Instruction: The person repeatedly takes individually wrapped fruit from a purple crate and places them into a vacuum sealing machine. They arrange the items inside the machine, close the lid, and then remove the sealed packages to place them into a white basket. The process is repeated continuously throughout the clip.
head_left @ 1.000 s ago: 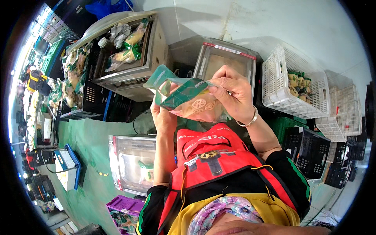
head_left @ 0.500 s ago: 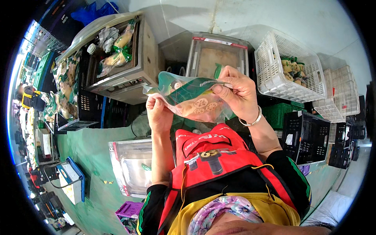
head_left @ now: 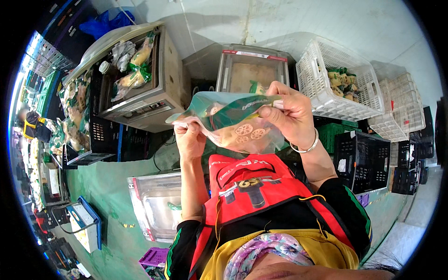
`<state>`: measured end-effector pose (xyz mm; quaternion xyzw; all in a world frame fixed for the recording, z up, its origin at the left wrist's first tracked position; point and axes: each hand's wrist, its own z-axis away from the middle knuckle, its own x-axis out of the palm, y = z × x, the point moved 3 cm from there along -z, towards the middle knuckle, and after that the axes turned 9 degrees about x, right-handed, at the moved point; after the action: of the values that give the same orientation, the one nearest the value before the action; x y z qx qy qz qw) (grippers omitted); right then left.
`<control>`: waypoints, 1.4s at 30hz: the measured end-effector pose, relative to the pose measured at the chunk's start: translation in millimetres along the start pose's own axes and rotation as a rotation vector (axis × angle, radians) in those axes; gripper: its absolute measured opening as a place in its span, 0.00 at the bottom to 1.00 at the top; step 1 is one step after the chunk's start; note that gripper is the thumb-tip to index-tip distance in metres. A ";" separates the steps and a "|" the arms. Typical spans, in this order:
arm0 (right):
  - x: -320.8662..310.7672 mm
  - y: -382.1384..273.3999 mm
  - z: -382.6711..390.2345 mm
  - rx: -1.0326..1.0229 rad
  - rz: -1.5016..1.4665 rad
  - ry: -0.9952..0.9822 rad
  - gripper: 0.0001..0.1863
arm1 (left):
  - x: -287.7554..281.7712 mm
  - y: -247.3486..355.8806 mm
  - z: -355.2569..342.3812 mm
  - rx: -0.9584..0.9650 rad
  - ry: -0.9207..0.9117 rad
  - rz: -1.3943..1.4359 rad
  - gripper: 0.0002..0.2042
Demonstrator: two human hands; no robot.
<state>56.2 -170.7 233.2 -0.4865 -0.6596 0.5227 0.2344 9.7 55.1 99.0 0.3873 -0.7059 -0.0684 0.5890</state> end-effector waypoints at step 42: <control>25.9 249.3 134.1 0.931 -1.079 -0.016 0.14 | -40.8 -53.9 91.0 -0.220 0.465 -0.796 0.13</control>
<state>34.6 -214.6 -46.9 0.0625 -0.5184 0.5648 0.6390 -45.3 10.7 10.4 0.5683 -0.3405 -0.2746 0.6970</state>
